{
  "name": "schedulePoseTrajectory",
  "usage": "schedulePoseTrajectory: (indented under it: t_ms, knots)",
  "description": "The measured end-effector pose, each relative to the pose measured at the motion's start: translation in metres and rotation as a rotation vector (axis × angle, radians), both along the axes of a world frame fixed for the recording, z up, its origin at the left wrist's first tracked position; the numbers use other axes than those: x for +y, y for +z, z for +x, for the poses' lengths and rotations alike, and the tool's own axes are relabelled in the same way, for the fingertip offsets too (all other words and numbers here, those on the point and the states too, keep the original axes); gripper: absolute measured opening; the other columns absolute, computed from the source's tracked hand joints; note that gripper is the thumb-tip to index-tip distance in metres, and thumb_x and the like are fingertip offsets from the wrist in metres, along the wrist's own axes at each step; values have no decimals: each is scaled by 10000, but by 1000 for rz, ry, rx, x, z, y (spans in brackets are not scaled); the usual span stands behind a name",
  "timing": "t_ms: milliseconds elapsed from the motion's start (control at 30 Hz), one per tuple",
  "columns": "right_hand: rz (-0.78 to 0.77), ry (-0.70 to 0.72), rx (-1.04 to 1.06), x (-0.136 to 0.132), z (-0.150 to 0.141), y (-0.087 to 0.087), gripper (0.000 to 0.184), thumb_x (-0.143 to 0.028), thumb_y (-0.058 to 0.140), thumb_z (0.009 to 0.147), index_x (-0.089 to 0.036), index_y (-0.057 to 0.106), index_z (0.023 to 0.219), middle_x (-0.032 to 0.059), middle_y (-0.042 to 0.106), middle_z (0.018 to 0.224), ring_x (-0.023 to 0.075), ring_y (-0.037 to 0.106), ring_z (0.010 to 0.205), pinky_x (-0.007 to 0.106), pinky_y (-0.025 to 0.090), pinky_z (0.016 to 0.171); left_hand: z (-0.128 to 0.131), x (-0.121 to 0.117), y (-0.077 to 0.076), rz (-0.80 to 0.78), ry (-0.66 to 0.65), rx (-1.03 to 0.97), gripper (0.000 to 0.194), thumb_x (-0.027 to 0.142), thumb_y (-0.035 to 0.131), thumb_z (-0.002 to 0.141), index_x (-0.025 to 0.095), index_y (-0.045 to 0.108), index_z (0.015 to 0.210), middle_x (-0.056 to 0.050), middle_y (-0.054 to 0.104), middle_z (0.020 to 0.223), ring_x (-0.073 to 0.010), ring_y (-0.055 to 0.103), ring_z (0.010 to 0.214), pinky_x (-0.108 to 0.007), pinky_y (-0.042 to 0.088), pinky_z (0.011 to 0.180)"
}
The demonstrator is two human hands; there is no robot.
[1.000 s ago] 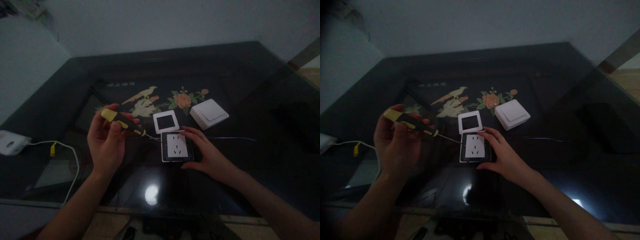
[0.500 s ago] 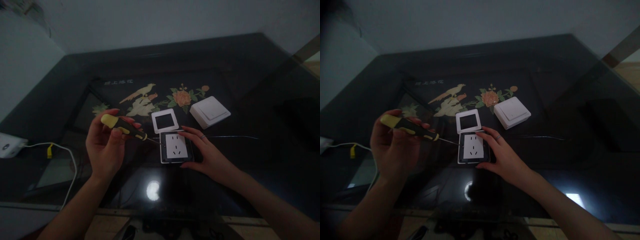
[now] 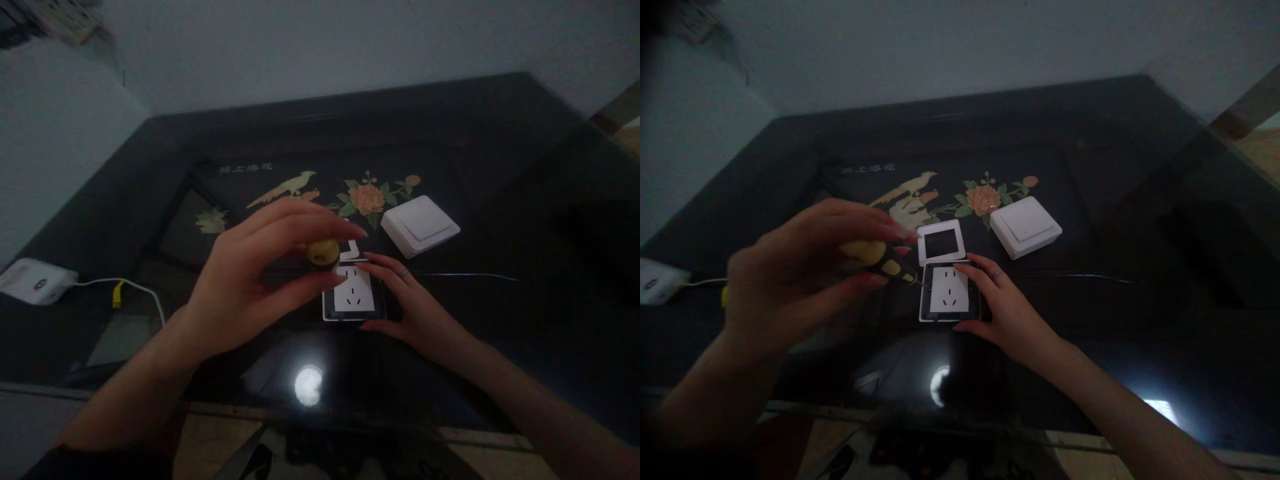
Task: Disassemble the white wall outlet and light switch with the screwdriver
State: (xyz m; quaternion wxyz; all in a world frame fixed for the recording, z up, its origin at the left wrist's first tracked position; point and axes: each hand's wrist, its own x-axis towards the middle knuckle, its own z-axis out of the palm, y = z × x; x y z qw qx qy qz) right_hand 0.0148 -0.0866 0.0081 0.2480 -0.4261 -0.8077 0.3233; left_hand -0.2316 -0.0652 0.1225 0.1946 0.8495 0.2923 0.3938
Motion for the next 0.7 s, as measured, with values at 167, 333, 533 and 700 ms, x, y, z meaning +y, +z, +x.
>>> schedulePoseTrajectory:
  t_ms: [167, 333, 533, 700]
  knots:
    - [-8, 5, -2, 1, -1, 0, 766, -243, 794, 742, -241, 384, 1389, 148, 358, 1508, 287, 398, 1398, 500, 400, 1131, 0, 7, 15, -230, -22, 131, 467, 187, 629, 902, 296, 550, 1349, -21, 664, 1255, -209, 702, 1070, -273, 621, 841]
    - [-35, 0, -10, 1, -1, 0, 794, -256, 802, 735, -253, 376, 1405, 139, 333, 1535, 283, 388, 1409, 505, 380, 1143, 3, 16, 2, 216, 125, 182, 300, 256, 738, 837, 214, 663, 1125, -29, 701, 1013, -162, 683, 919, -258, 602, 792]
    - [-62, 1, -16, 0, 1, 1, 756, -266, 775, 757, -290, 386, 1404, 125, 323, 1545, 307, 390, 1411, 538, 391, 1127, -6, 12, 11, -106, 30, 193, 585, 249, 604, 916, 270, 394, 1461, -64, 579, 1347, -227, 581, 1239, -378, 593, 905]
    - [-69, 0, -35, 0, 2, 5, 727, -268, 751, 775, -292, 391, 1407, 126, 318, 1547, 320, 385, 1413, 558, 376, 1134, -13, 13, 9, -114, -26, 128, 634, 192, 686, 854, 295, 448, 1432, -29, 662, 1263, -226, 678, 1116, -382, 595, 908]
